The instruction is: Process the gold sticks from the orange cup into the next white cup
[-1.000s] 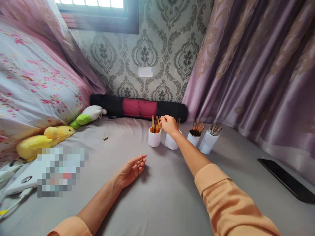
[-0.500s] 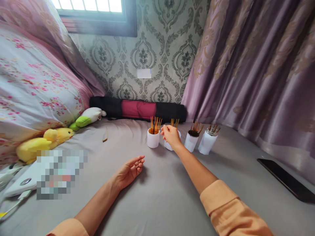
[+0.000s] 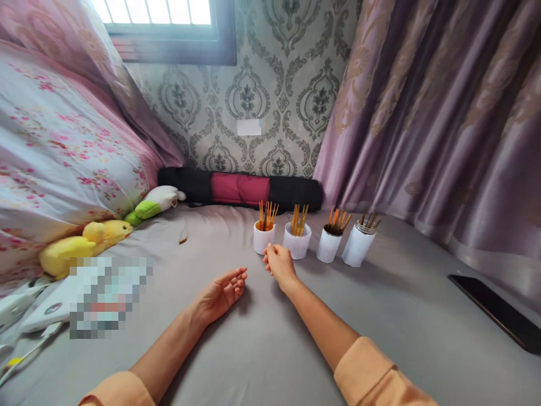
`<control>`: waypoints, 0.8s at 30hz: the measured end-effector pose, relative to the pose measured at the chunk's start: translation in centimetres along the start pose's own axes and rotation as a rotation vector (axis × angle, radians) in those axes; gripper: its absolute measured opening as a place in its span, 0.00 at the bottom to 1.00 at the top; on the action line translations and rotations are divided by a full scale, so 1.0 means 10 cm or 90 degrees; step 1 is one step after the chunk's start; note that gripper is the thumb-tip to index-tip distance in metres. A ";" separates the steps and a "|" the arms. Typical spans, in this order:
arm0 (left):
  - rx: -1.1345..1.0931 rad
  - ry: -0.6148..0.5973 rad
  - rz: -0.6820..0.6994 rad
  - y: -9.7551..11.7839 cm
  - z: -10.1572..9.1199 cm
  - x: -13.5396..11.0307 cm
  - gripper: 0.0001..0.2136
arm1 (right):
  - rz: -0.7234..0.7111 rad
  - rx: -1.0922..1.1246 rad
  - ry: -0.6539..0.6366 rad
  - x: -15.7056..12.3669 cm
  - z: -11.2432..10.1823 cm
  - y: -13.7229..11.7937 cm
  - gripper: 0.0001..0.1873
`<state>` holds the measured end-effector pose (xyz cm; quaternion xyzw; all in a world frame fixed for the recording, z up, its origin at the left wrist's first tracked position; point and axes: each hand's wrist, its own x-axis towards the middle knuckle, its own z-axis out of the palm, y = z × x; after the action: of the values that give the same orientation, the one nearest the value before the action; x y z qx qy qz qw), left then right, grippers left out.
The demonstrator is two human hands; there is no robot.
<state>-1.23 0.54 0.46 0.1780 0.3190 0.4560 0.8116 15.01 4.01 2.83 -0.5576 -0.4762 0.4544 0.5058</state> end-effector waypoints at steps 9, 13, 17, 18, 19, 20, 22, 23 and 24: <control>-0.004 -0.011 0.027 0.00 0.00 0.01 0.06 | -0.010 -0.014 0.005 -0.03 0.15 0.31 0.17; 0.000 -0.024 0.031 -0.01 -0.01 0.00 0.05 | -0.019 -0.002 0.016 -0.02 0.15 0.38 0.18; 0.000 -0.023 0.038 -0.01 -0.01 -0.01 0.05 | -0.058 -0.021 0.013 -0.03 0.15 0.41 0.20; -0.001 -0.018 0.037 -0.01 0.00 -0.02 0.05 | -0.066 -0.028 0.011 -0.04 0.15 0.41 0.20; -0.003 -0.014 0.037 -0.01 0.00 -0.02 0.04 | -0.073 -0.033 0.010 -0.04 0.15 0.41 0.21; -0.003 -0.010 0.038 -0.01 0.00 -0.01 0.04 | -0.078 -0.037 0.009 -0.04 0.15 0.42 0.21; 0.001 0.000 0.041 -0.01 0.01 -0.01 0.04 | -0.087 -0.046 0.007 -0.04 0.14 0.43 0.21; 0.006 0.007 0.045 -0.01 0.01 -0.01 0.04 | -0.093 -0.052 0.007 -0.03 0.14 0.44 0.21; 0.011 0.015 0.050 0.00 0.01 0.00 0.04 | -0.099 -0.058 0.007 -0.03 0.14 0.45 0.21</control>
<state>-1.14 0.48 0.55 0.1922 0.3249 0.4869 0.7876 13.91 3.72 -1.80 -0.5438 -0.5353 0.3885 0.5165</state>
